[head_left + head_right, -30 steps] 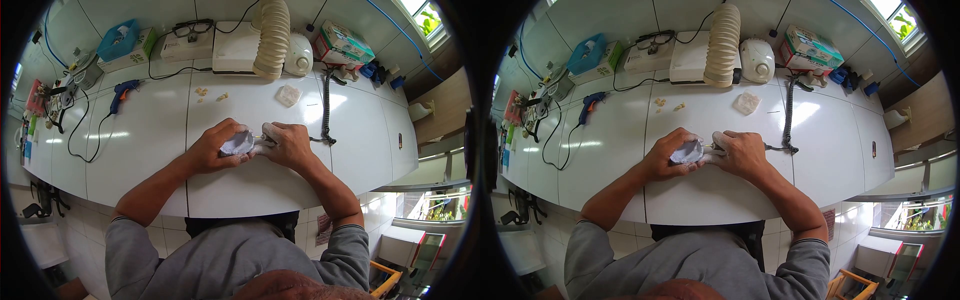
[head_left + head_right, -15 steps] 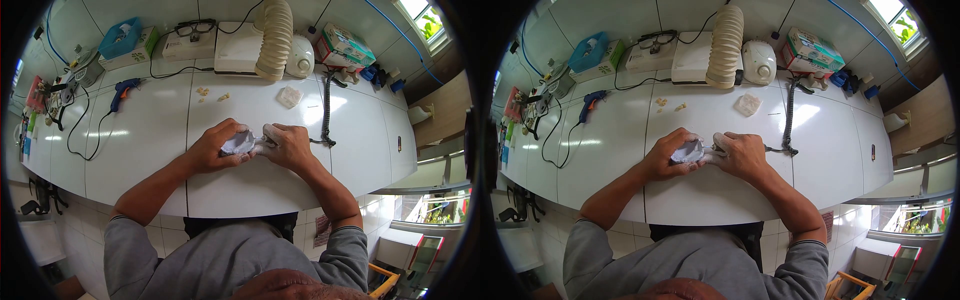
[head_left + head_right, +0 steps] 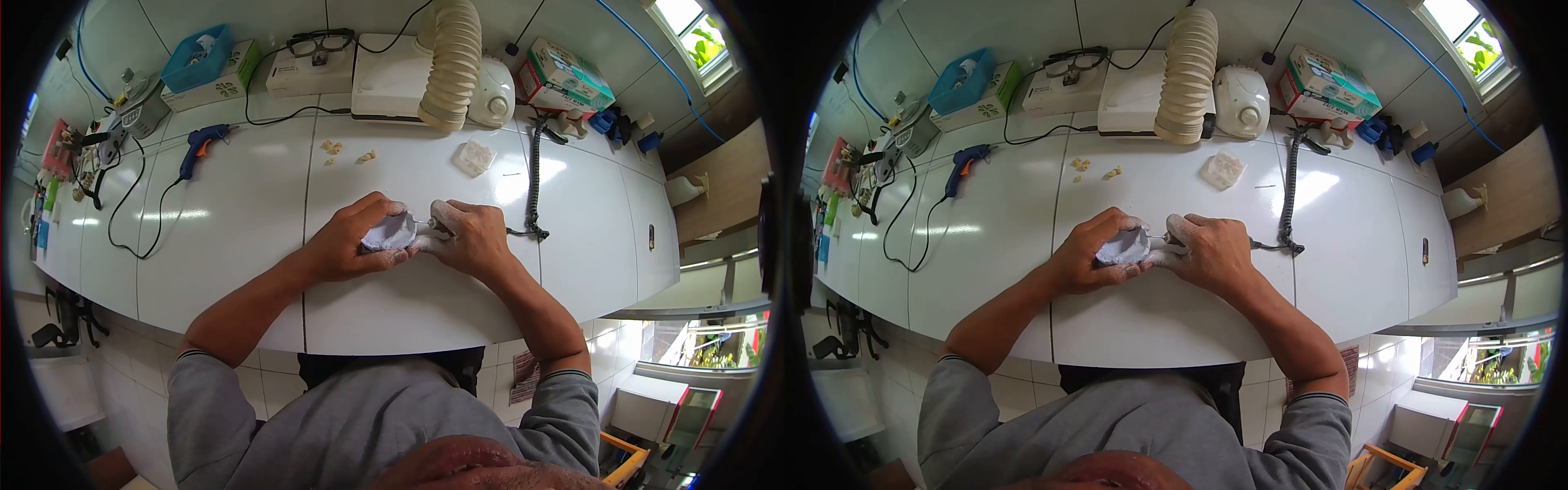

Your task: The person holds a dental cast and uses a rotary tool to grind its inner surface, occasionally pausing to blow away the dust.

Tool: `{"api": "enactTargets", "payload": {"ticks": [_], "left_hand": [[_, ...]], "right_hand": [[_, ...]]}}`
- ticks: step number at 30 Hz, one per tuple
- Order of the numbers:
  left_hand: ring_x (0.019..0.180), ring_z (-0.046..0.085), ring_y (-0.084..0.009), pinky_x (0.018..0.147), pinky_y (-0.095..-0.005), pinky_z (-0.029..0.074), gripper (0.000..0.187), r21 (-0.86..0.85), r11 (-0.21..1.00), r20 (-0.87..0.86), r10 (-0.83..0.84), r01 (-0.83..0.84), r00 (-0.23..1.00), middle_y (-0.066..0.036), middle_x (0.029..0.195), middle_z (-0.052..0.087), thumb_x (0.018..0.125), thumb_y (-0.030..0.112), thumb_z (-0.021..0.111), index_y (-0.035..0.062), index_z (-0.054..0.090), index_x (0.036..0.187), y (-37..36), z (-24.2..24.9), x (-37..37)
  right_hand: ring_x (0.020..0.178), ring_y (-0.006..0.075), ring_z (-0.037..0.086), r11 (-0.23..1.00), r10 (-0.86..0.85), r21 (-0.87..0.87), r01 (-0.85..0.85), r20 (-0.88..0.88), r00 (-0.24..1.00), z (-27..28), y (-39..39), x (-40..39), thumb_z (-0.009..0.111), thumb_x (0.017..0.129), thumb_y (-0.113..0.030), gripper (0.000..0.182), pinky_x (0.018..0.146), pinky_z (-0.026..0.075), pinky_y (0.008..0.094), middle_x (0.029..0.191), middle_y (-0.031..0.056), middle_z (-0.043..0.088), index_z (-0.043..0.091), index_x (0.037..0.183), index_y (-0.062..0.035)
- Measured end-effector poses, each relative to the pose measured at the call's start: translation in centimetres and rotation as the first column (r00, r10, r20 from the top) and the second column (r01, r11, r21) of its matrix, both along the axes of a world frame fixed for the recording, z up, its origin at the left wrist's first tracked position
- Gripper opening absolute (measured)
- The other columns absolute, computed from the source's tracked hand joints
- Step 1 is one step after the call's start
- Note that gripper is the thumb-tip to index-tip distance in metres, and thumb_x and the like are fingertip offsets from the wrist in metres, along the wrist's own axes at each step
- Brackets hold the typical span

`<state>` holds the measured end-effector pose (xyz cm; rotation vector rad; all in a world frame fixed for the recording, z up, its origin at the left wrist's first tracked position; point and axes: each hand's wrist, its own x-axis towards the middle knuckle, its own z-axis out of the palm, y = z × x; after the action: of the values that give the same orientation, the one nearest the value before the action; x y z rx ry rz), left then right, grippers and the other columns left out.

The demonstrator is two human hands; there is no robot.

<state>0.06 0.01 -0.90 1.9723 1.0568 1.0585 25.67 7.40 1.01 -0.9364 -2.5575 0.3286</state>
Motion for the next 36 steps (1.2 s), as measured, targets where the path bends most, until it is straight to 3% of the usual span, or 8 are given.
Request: {"api": "enactTargets", "payload": {"ticks": [11,14,17,20,29,32,36], "left_hand": [[0.098,0.067,-0.0305,0.089,-0.0392,0.054,0.057,0.001,1.0,-0.01,0.005,-0.005,1.0,-0.017,0.113,0.065,0.087,0.03,0.082,-0.002,0.064,0.131,0.0,0.09,0.06],[0.106,0.068,-0.0353,0.095,-0.0434,0.055,0.069,-0.084,0.996,-0.025,0.004,-0.006,1.0,-0.018,0.118,0.064,0.089,0.044,0.077,-0.0036,0.064,0.137,-0.12,0.25,-0.08],[0.108,0.068,-0.0359,0.096,-0.0431,0.055,0.071,-0.101,0.995,-0.029,-0.005,0.002,1.0,-0.018,0.12,0.064,0.086,0.043,0.078,-0.0037,0.063,0.139,-0.1,0.16,-0.23],[0.1,0.066,-0.0306,0.089,-0.0395,0.054,0.057,-0.007,1.0,-0.01,-0.006,0.006,1.0,-0.017,0.113,0.065,0.088,0.032,0.082,-0.003,0.064,0.13,0.02,-0.19,-0.1],[0.099,0.067,-0.031,0.089,-0.0398,0.054,0.058,-0.024,1.0,0.001,-0.011,0.011,1.0,-0.017,0.113,0.065,0.089,0.034,0.081,-0.0037,0.064,0.131,-0.02,-0.18,-0.14],[0.106,0.067,-0.0352,0.096,-0.0424,0.054,0.071,-0.084,0.996,-0.02,-0.008,0.007,1.0,-0.018,0.117,0.064,0.086,0.042,0.077,-0.0046,0.062,0.138,-0.09,-0.04,-0.22],[0.105,0.067,-0.0354,0.095,-0.0426,0.055,0.07,-0.078,0.997,-0.009,-0.014,0.013,1.0,-0.017,0.117,0.064,0.087,0.042,0.077,-0.0043,0.062,0.137,-0.08,-0.17,-0.24]], "right_hand": [[0.07,0.0323,0.073,1.0,-0.01,0.019,0.01,0.033,0.999,0.09,-0.07,-0.06,0.091,0.078,-0.052,0.048,0.059,0.055,0.0453,0.079,0.0052,0.072,0.067,0.084,-0.0112],[0.071,0.0319,0.074,1.0,-0.009,0.015,0.008,0.019,1.0,0.25,-0.15,-0.12,0.091,0.077,-0.052,0.048,0.059,0.055,0.045,0.08,0.005,0.073,0.067,0.085,-0.0112],[0.071,0.032,0.074,1.0,-0.007,0.015,0.007,0.025,1.0,0.04,-0.1,-0.06,0.091,0.077,-0.052,0.049,0.059,0.055,0.0448,0.08,0.0051,0.073,0.067,0.086,-0.0111],[0.072,0.0327,0.074,1.0,-0.005,0.021,0.005,0.03,1.0,-0.1,0.02,-0.05,0.091,0.078,-0.054,0.049,0.059,0.056,0.0451,0.08,0.0055,0.073,0.068,0.086,-0.0112],[0.072,0.0333,0.074,1.0,-0.014,0.011,0.013,0.031,0.999,-0.23,-0.02,-0.02,0.091,0.078,-0.055,0.05,0.06,0.056,0.0455,0.082,0.0056,0.073,0.068,0.088,-0.0115],[0.071,0.0329,0.074,1.0,-0.011,0.019,0.01,0.026,1.0,-0.19,-0.05,-0.06,0.091,0.077,-0.055,0.05,0.059,0.055,0.0454,0.081,0.005,0.073,0.068,0.087,-0.0116],[0.069,0.0321,0.072,0.999,-0.002,0.037,0.001,0.006,1.0,-0.18,-0.07,-0.08,0.091,0.077,-0.054,0.05,0.058,0.054,0.0451,0.078,0.0041,0.071,0.066,0.086,-0.0117]]}}
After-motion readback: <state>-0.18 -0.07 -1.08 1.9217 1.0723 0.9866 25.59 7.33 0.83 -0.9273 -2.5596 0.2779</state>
